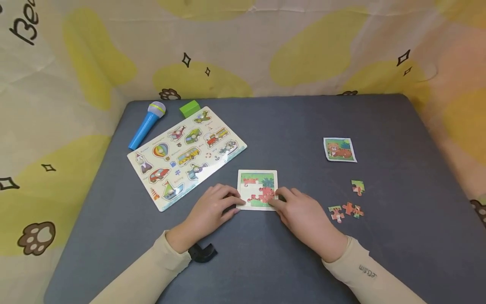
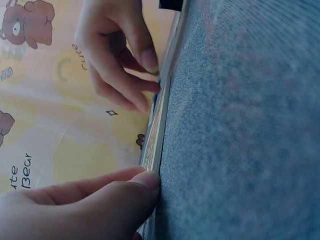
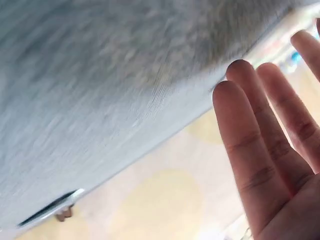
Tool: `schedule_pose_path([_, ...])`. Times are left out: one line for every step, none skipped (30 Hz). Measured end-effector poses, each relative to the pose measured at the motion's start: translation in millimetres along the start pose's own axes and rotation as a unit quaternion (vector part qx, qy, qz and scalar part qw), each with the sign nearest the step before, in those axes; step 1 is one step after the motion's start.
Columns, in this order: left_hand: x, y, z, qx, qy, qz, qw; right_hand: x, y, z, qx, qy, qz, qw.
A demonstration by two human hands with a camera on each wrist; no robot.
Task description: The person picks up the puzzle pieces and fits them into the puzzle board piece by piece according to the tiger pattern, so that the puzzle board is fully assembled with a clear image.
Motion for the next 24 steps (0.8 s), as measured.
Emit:
schedule_pose_path([0.3,-0.2,-0.3,0.000,-0.001,0.001,1.0000,5,5,3,0.002,-0.007,-0.009,1.000])
schedule_pose_path([0.4,-0.4,-0.5,0.000,-0.002,0.002,1.0000,10,10,7,0.001,-0.017,-0.016,1.000])
schedule_pose_path([0.5,-0.5,-0.7,0.000,-0.003,0.002,1.0000,16,16,12,-0.004,-0.028,-0.023,0.999])
schedule_pose_path([0.5,-0.7,-0.8,0.000,-0.004,0.002,1.0000,23,21,17,-0.011,-0.042,-0.024,0.999])
schedule_pose_path([0.3,-0.7,-0.9,0.000,-0.004,0.001,1.0000,32,26,22,-0.023,-0.060,-0.027,0.998])
schedule_pose_path([0.1,-0.7,-1.0,0.000,-0.003,0.001,1.0000,40,29,28,-0.039,-0.079,-0.032,0.996])
schedule_pose_path([0.0,-0.5,-0.9,0.000,-0.003,0.002,1.0000,49,32,34,-0.061,-0.100,-0.037,0.992])
schedule_pose_path([-0.2,-0.4,-0.7,-0.001,-0.002,0.001,1.0000,56,33,39,-0.087,-0.123,-0.043,0.988])
schedule_pose_path([-0.5,-0.3,-0.6,-0.002,-0.002,0.001,1.0000,63,34,44,-0.109,-0.142,-0.049,0.983])
schedule_pose_path([-0.6,-0.2,-0.6,-0.002,-0.002,0.001,1.0000,70,34,49,-0.129,-0.159,-0.057,0.977])
schedule_pose_path([-0.8,0.0,-0.6,-0.003,-0.002,0.001,1.0000,75,33,53,-0.144,-0.174,-0.068,0.972])
schedule_pose_path([-1.0,0.3,-0.5,-0.004,-0.002,0.001,1.0000,79,33,56,-0.154,-0.181,-0.079,0.968])
schedule_pose_path([-1.4,0.3,-0.6,-0.003,-0.001,0.002,1.0000,82,33,57,-0.161,-0.184,-0.090,0.965])
schedule_pose_path([-1.8,0.5,-0.6,-0.003,-0.001,0.002,1.0000,84,32,59,-0.168,-0.188,-0.107,0.962])
schedule_pose_path([-2.2,0.5,-0.6,-0.002,0.000,0.003,1.0000,86,31,60,-0.171,-0.189,-0.125,0.959])
schedule_pose_path([-2.6,0.5,-0.5,-0.001,0.000,0.004,1.0000,87,31,60,-0.173,-0.189,-0.139,0.957])
schedule_pose_path([-2.9,0.6,-0.5,-0.001,0.001,0.004,1.0000,89,30,60,-0.173,-0.188,-0.150,0.955])
schedule_pose_path([-3.0,0.7,-0.4,0.000,0.001,0.005,1.0000,90,31,61,-0.171,-0.185,-0.154,0.955])
schedule_pose_path([-3.0,0.4,-0.3,0.000,0.001,0.006,1.0000,91,32,62,-0.168,-0.182,-0.153,0.957])
schedule_pose_path([-2.8,0.4,-0.3,0.001,0.001,0.006,1.0000,93,33,64,-0.165,-0.181,-0.150,0.958])
schedule_pose_path([-2.6,-0.1,-0.3,0.001,0.000,0.006,1.0000,94,35,66,-0.160,-0.175,-0.137,0.962])
schedule_pose_path([-2.1,-0.3,-0.3,0.001,0.000,0.007,1.0000,96,36,69,-0.158,-0.172,-0.125,0.964])
schedule_pose_path([-1.7,-0.6,-0.3,0.001,0.000,0.006,1.0000,98,37,72,-0.161,-0.172,-0.116,0.965])
schedule_pose_path([-1.6,-1.0,-0.2,0.000,0.000,0.006,1.0000,99,38,76,-0.164,-0.172,-0.111,0.965])
Point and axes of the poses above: each hand's wrist, its own z-axis away from the middle knuckle, its own y-axis out of the back of the hand, x = y × z, the point moved 5 cm from there along -z, towards the middle knuckle, and after that the axes turned 10 degrees about -z, right-handed, at the moved point
